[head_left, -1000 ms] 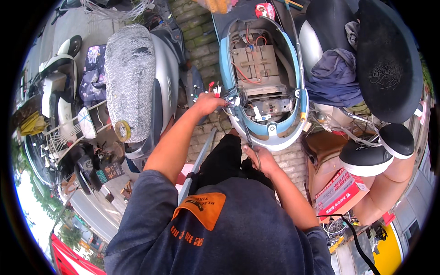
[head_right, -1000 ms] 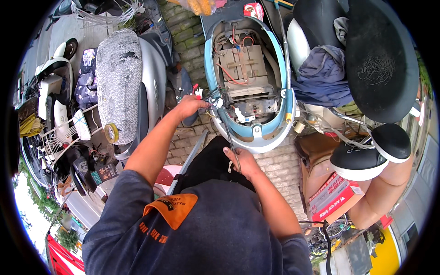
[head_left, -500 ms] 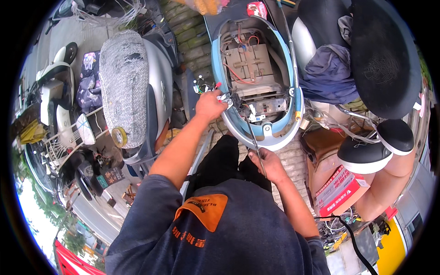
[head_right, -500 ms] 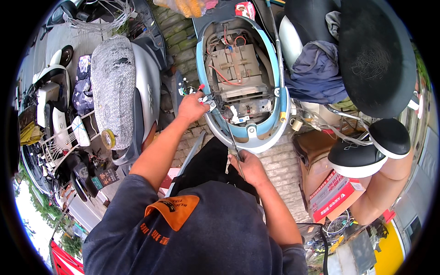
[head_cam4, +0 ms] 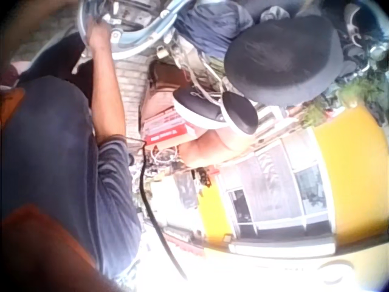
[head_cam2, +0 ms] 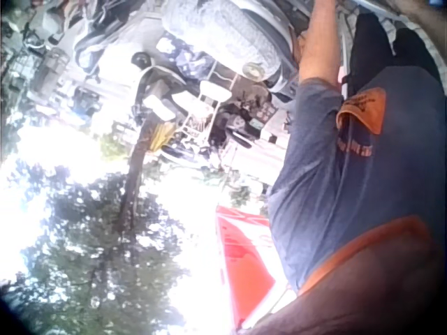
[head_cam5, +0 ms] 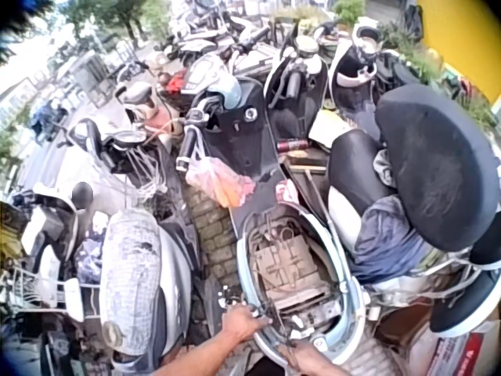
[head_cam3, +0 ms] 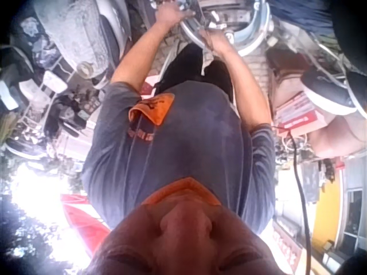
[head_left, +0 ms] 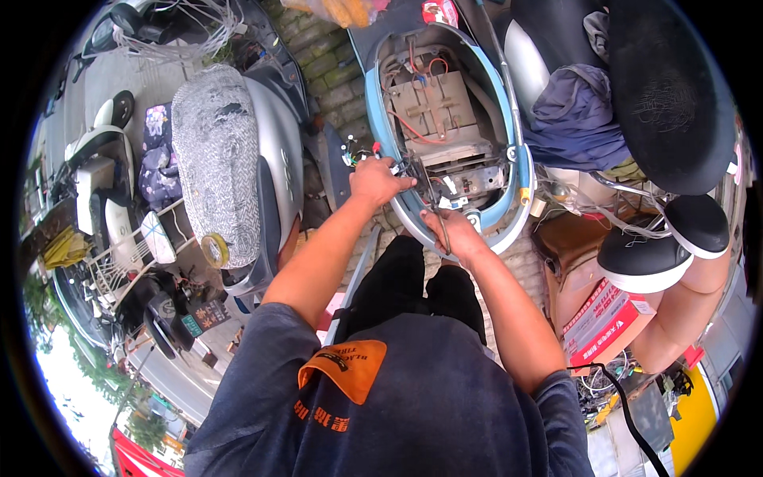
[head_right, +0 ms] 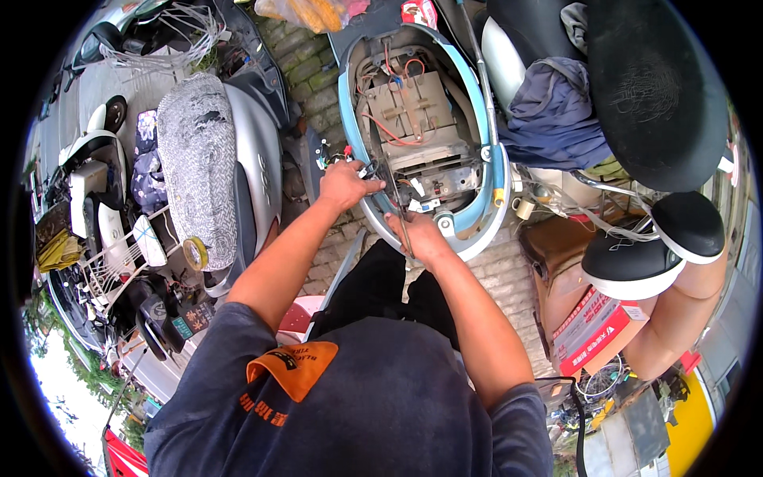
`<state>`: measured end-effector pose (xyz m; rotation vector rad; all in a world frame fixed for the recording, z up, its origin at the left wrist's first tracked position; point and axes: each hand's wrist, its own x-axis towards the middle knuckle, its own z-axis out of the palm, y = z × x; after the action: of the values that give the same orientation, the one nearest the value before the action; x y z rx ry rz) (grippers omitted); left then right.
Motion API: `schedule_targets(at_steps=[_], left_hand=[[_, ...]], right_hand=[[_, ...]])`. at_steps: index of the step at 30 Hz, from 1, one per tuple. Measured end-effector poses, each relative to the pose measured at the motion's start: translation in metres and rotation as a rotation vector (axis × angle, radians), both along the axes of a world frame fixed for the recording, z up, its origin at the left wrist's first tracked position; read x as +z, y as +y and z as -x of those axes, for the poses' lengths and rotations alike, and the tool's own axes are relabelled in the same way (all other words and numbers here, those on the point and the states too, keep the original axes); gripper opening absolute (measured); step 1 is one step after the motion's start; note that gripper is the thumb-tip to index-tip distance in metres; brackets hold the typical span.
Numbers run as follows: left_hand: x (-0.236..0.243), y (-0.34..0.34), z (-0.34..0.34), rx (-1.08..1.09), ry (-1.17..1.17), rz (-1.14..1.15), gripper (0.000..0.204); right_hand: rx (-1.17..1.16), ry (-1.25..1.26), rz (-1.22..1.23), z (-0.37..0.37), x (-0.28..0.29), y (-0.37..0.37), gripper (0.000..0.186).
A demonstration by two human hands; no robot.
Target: The person removes a wiring harness from an electric scooter, sits on a stool, and uses pliers to strip and cut wires. They then twist the exposed wires together and wrap the connections with electrical tape.
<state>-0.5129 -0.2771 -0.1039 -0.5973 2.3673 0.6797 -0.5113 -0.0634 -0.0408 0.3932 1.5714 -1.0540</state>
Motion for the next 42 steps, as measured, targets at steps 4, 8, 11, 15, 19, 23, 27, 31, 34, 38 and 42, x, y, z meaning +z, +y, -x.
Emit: schedule_targets(at_steps=[4,8,11,15,19,23,27,31,34,38,42], left_hand=[[-0.018,0.005,-0.007,0.087,0.028,-0.002,0.054],[-0.026,-0.017,0.005,0.179,-0.104,-0.299,0.047],[-0.012,-0.013,0.016,-0.071,0.014,-0.076,0.042],[0.007,0.004,0.018,-0.206,0.083,0.082,0.038],[0.008,0.011,0.011,-0.259,0.142,0.171,0.036],[0.009,0.008,0.015,-0.342,0.198,0.195,0.035],[0.018,0.006,0.028,-0.414,0.130,0.222,0.045],[0.032,0.011,0.029,-0.278,0.119,0.191,0.051],[0.030,0.005,0.012,-0.332,0.268,0.186,0.044],[0.013,0.002,-0.011,-0.414,0.327,0.151,0.036],[0.001,0.010,-0.016,-0.342,0.412,0.220,0.033]], right_hand=[[-0.017,-0.067,-0.012,-0.012,-0.003,0.002,0.050],[0.020,-0.070,0.017,-0.002,0.001,0.009,0.050],[0.048,-0.055,0.005,0.008,0.001,0.007,0.049],[0.002,-0.083,0.023,0.011,-0.005,-0.001,0.048],[-0.099,-0.146,0.051,-0.013,-0.017,-0.004,0.046],[-0.153,-0.195,0.085,-0.026,-0.011,0.005,0.046],[-0.096,-0.180,0.086,-0.029,-0.012,0.020,0.055],[-0.101,-0.147,0.085,-0.028,-0.009,0.026,0.055],[-0.096,-0.125,0.071,-0.026,0.002,0.026,0.054],[-0.108,-0.129,0.087,-0.031,0.007,0.030,0.053],[-0.150,-0.132,0.100,-0.042,0.002,0.037,0.051]])
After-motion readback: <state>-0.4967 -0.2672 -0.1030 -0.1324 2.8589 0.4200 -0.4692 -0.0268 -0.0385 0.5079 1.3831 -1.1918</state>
